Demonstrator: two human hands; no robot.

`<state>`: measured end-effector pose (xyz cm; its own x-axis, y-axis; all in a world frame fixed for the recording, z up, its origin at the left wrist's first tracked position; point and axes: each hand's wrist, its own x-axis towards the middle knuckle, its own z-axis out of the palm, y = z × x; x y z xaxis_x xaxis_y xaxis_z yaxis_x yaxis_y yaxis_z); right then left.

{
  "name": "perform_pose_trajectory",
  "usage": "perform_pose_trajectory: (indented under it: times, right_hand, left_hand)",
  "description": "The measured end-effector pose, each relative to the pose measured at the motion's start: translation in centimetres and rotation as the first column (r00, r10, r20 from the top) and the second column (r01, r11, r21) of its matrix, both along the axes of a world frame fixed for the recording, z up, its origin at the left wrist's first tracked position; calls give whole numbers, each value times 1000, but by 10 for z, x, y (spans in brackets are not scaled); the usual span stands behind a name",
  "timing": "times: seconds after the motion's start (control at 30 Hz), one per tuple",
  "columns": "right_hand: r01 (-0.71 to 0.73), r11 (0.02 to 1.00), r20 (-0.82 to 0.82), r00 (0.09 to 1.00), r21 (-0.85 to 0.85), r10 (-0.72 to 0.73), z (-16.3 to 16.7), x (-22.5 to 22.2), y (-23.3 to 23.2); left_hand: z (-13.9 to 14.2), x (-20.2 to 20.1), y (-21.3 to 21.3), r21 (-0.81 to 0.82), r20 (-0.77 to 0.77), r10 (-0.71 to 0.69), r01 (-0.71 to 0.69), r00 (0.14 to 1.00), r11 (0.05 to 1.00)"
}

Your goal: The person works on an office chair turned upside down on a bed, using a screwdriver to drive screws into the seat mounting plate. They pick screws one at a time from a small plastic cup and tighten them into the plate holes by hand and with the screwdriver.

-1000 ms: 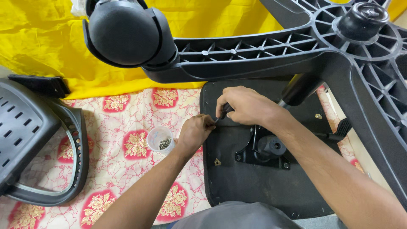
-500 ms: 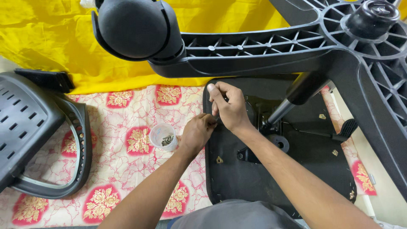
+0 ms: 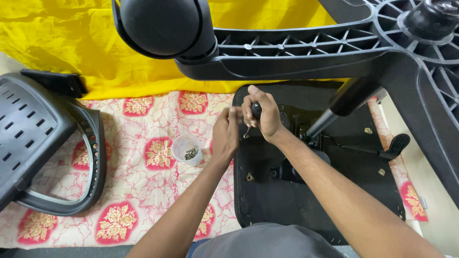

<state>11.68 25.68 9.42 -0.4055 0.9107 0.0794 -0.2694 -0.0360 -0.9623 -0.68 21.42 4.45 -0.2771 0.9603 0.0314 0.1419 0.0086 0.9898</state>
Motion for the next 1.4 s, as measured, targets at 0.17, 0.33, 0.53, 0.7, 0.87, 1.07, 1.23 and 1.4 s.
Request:
perform_pose_trajectory:
  times: [0.17, 0.33, 0.53, 0.7, 0.87, 1.07, 1.23, 1.4]
  right_hand:
    - [-49, 999, -86, 995, -4, 49, 5, 1, 2]
    - [25, 822, 23, 999, 569, -46, 8, 1, 9]
    - [13, 725, 230, 944, 689, -235, 6, 14, 8]
    - [125, 846, 334, 881, 518, -335, 3, 17, -5]
    - [151, 968, -94, 981, -200, -172, -5, 7, -19]
    - [188, 934, -49, 976, -305, -213, -14, 11, -31]
    - [134, 911, 656, 653, 391, -378, -31, 13, -61]
    - [84, 775, 516, 701, 626, -493, -35, 7, -68]
  left_hand:
    - [49, 18, 14, 430, -25, 43, -28, 999, 902]
    - [80, 28, 20, 453, -287, -150, 272, 946, 849]
    - [89, 22, 7, 486, -355, -337, 480, 872, 731]
    - [85, 20, 3, 436, -385, -408, 552, 828, 711]
    - [70, 23, 2, 414, -318, -449, 548, 835, 727]
    - [61, 28, -2, 366, -386, -381, 518, 840, 773]
    - [62, 34, -16, 488, -444, -204, 426, 873, 762]
    - [69, 34, -18, 505, -354, -253, 412, 900, 758]
